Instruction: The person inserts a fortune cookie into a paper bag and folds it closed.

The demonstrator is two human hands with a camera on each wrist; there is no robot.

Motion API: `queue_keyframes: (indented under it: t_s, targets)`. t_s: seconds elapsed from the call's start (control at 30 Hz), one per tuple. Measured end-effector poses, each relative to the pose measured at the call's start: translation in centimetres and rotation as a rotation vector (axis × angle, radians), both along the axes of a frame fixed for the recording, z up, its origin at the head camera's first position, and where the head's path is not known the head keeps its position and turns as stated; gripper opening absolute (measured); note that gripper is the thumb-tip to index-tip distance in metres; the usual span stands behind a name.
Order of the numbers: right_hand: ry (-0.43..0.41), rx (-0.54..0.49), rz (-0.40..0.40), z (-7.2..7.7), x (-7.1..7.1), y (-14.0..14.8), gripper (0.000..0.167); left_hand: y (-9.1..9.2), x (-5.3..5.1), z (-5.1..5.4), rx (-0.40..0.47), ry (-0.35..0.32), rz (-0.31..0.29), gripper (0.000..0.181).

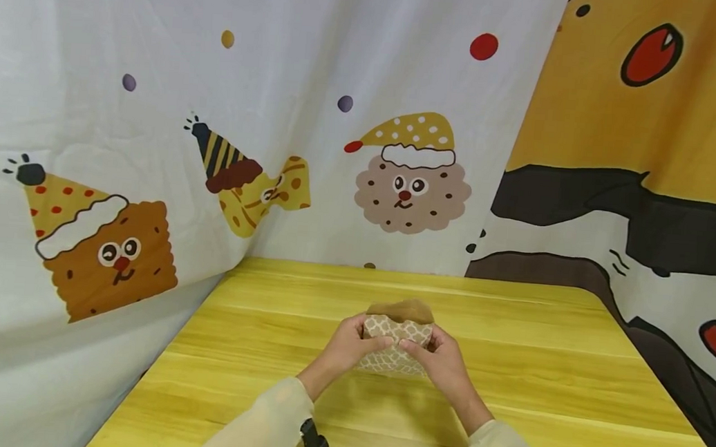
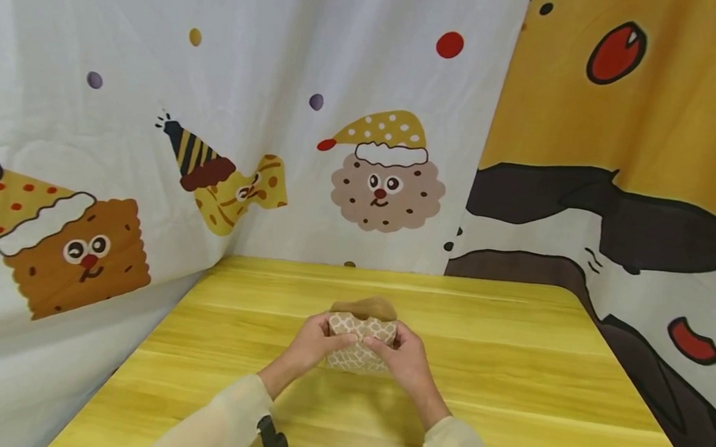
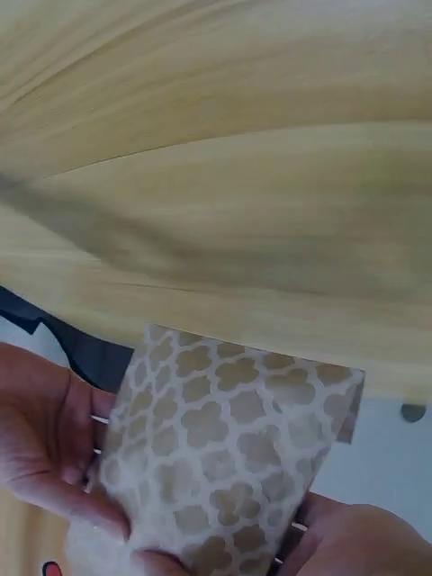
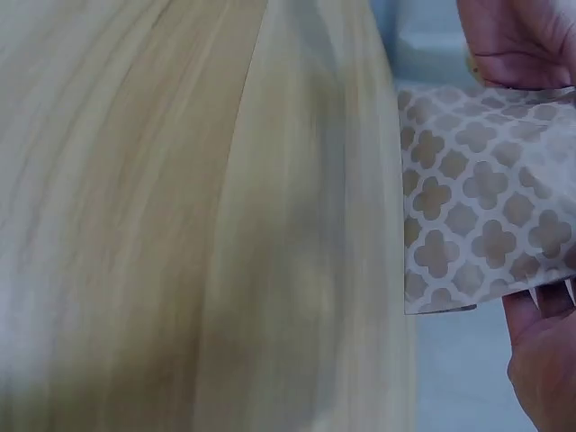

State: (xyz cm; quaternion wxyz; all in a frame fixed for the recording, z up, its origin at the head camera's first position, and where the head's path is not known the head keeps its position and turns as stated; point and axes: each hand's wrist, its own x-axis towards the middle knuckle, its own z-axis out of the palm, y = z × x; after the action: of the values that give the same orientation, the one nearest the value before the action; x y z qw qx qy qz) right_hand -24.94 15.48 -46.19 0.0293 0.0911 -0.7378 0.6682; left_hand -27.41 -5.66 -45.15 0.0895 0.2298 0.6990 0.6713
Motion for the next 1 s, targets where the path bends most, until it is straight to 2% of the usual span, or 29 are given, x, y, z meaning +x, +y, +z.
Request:
queue_keyframes:
  t_s: [0.07, 0.1, 0.2, 0.3, 0.43, 0.57, 0.73, 0.83, 1.0]
  targets:
    - [-0.006, 0.028, -0.001, -0.3, 0.1, 0.1, 0.035, -0.1, 0.0, -0.1, -0.021, 0.013, 0.025, 0.036]
    - [-0.008, 0.044, 0.003, -0.7, 0.2, 0.3, 0.035, -0.2, -0.3, -0.6, -0.035, 0.011, 0.034, 0.039]
    - [-0.042, 0.071, 0.025, -1.4, 0.1, 0.7, 0.036, -0.4, -0.6, -1.2, -0.063, -0.002, 0.056, 0.051]
    - [-0.020, 0.048, 0.049, -1.2, -0.2, 0.8, 0.040, -0.5, -0.9, -1.2, -0.072, 0.011, 0.075, 0.053]
    - [0.030, 0.049, 0.023, -0.4, -0.4, 0.5, 0.041, -0.4, -0.9, -0.6, -0.068, 0.028, 0.089, 0.036]
    - [0.029, 0.061, -0.024, -0.2, -0.3, 0.4, 0.032, -0.3, -0.8, -0.5, -0.068, 0.040, 0.136, 0.021]
    - [0.063, 0.076, -0.059, -0.2, -0.4, 0.6, 0.026, -0.3, -0.9, -0.5, -0.057, 0.087, 0.177, 0.016]
    - [0.104, 0.088, -0.073, 0.1, -0.6, 0.7, 0.026, -0.4, -0.7, 0.0, -0.051, 0.092, 0.170, 0.016]
    - [0.127, 0.101, -0.099, 0.8, -0.8, 0.9, 0.024, -0.5, 0.5, 1.8, -0.057, 0.091, 0.170, 0.015]
